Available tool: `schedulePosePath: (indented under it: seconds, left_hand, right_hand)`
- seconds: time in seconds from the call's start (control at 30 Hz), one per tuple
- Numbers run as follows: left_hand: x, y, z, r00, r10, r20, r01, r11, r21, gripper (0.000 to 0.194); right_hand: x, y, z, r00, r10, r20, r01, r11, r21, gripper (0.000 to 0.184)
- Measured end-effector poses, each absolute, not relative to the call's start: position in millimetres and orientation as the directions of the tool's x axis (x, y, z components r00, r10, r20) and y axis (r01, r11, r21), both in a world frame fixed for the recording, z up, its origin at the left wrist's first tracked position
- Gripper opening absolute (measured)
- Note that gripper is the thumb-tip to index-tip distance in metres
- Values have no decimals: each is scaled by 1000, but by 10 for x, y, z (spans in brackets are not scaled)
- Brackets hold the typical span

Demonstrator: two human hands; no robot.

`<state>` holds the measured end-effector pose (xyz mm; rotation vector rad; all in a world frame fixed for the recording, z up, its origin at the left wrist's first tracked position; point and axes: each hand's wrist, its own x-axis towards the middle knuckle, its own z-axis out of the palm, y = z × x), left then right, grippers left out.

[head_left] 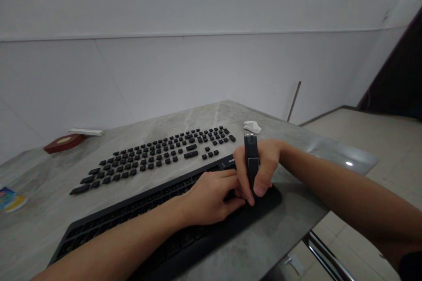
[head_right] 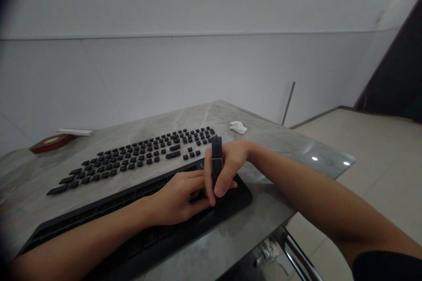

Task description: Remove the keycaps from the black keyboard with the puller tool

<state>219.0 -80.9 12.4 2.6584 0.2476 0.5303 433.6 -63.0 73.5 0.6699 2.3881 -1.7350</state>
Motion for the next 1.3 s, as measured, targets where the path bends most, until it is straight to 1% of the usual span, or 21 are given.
schedulePosePath:
  seconds: [0.1, 0.17, 0.27, 0.37, 0.47, 0.57, 0.73, 0.83, 0.9, 0.93, 0.97, 1.0, 1.03, 1.07, 1.13, 1.17, 1.23, 1.3]
  left_hand:
    - [2203, -811, 122, 907, 247, 342, 49, -868, 495, 8]
    - [2210, -815, 123, 910, 233, 343, 25, -857, 515, 8]
    - [2216, -827, 132, 922, 209, 325, 9, -852, 523, 14]
    - [2216, -836, 131, 928, 194, 317, 13, -869, 495, 17]
    - [2217, -835, 115, 918, 193, 346, 10, -885, 466, 22]
    - [2227, -834, 104, 906, 207, 368, 3, -875, 484, 24]
    - [2242, -838, 93, 901, 238, 362, 19, -857, 516, 20]
    - [2245, -837, 78, 895, 246, 372, 22, -858, 514, 15]
    - [2249, -836, 63, 886, 253, 389, 23, -862, 506, 13]
    - [2253, -835, 54, 877, 264, 402, 28, -863, 504, 11]
    - [2258, -835, 44, 866, 279, 415, 35, -862, 505, 10]
    - [2264, -834, 33, 857, 291, 426, 40, -861, 507, 8]
    - [2271, -834, 23, 849, 299, 434, 44, -860, 508, 6]
    - [2277, -833, 14, 846, 302, 440, 45, -862, 505, 5]
    - [2284, -830, 4, 845, 293, 447, 47, -873, 485, 5]
    - [2284, -827, 4, 845, 284, 453, 47, -883, 467, 5]
    - [2275, -821, 12, 852, 253, 458, 46, -908, 416, 4]
    - [2255, -817, 23, 871, 197, 450, 36, -939, 341, 11]
  right_hand:
    - [4298, -642, 761, -930, 201, -309, 355, 263, -897, 34]
    - [4272, -650, 780, -940, 156, -304, 336, 257, -906, 30]
    - [4251, -666, 808, -947, 104, -304, 321, 256, -912, 24]
    - [4249, -684, 820, -937, 98, -336, 350, 235, -907, 22]
    - [4247, -693, 811, -918, 131, -375, 395, 195, -898, 25]
    - [4235, -697, 805, -915, 151, -375, 397, 171, -902, 25]
    - [4264, -742, 861, -919, 224, -324, 372, 224, -901, 19]
    - [4332, -853, 848, -896, 346, -277, 385, 298, -874, 18]
    - [4354, -988, 758, -852, 486, -195, 385, 330, -862, 18]
    - [4346, -1072, 684, -807, 577, -127, 373, 331, -867, 17]
    - [4322, -1164, 594, -713, 700, -39, 349, 307, -885, 14]
    - [4285, -1259, 493, -586, 810, 30, 305, 255, -918, 16]
    - [4237, -1351, 386, -437, 895, 93, 236, 213, -948, 23]
    - [4183, -1434, 283, -294, 945, 145, 137, 192, -972, 33]
    - [4073, -1559, 116, -82, 982, 169, -94, 162, -982, 47]
    - [4022, -1596, 61, 24, 987, 161, -171, 162, -972, 49]
    - [3939, -1623, 12, 82, 990, 112, -272, 130, -953, 50]
    - [3888, -1614, 16, 79, 994, 69, -320, 91, -943, 50]
